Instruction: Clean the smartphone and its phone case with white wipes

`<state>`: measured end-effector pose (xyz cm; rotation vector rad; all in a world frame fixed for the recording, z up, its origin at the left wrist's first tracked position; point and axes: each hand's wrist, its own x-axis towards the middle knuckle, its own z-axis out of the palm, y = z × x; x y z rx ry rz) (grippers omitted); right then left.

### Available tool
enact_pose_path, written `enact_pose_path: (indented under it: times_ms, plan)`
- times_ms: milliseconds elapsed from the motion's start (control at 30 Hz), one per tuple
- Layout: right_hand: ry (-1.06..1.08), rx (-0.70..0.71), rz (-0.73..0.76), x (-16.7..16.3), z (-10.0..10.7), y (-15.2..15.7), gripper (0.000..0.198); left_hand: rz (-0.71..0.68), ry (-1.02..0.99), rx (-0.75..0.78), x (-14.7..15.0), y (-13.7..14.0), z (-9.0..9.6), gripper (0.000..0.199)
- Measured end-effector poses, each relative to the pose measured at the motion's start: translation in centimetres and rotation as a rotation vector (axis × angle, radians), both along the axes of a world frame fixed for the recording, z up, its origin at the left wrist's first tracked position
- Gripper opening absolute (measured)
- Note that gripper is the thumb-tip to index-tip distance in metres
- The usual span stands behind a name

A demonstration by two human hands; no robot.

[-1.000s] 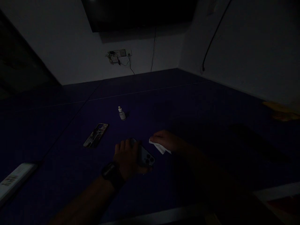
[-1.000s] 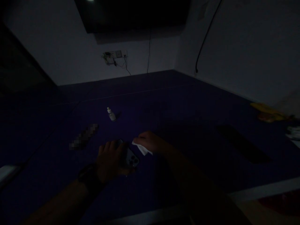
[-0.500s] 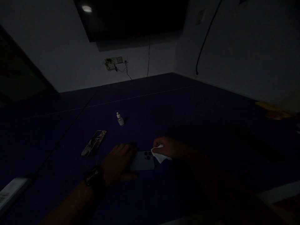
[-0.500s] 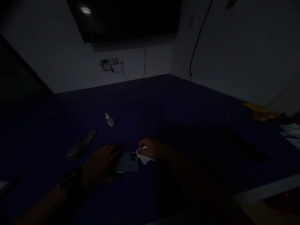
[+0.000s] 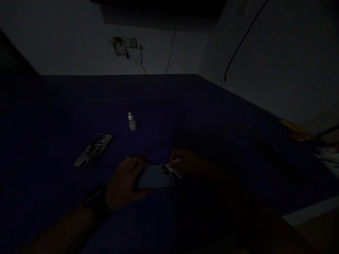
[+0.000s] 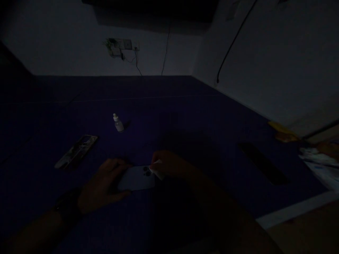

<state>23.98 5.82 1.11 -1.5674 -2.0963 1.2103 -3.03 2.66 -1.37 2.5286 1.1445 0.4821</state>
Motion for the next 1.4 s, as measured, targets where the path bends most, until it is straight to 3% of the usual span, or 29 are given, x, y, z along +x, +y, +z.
enact_pose_path:
  times_ms: [233,667,833,1000,1200,1400]
  plan:
    - [-0.104,0.035,-0.031,-0.8,0.53,-0.09,0.007,0.027,-0.035,-0.036,-0.01,-0.01,-0.03,0.061]
    - [-0.049,-0.076,-0.031,-0.91,0.36,-0.28,0.009,0.008,-0.062,-0.064,-0.02,0.11,-0.08,0.059]
    - [-0.057,-0.037,-0.112,-0.97,0.23,-0.23,0.011,-0.009,-0.071,-0.056,-0.16,0.1,-0.18,0.059]
    - [-0.035,-0.075,-0.061,-0.99,0.33,-0.24,0.01,-0.004,-0.081,-0.06,-0.19,0.07,-0.31,0.061]
    - [-0.054,-0.025,-0.105,-0.9,0.35,-0.06,0.01,-0.002,-0.086,-0.066,-0.06,0.1,-0.27,0.059]
    - [-0.043,-0.066,-0.113,-0.8,0.05,-0.03,0.01,-0.008,-0.086,-0.06,-0.08,0.1,-0.21,0.058]
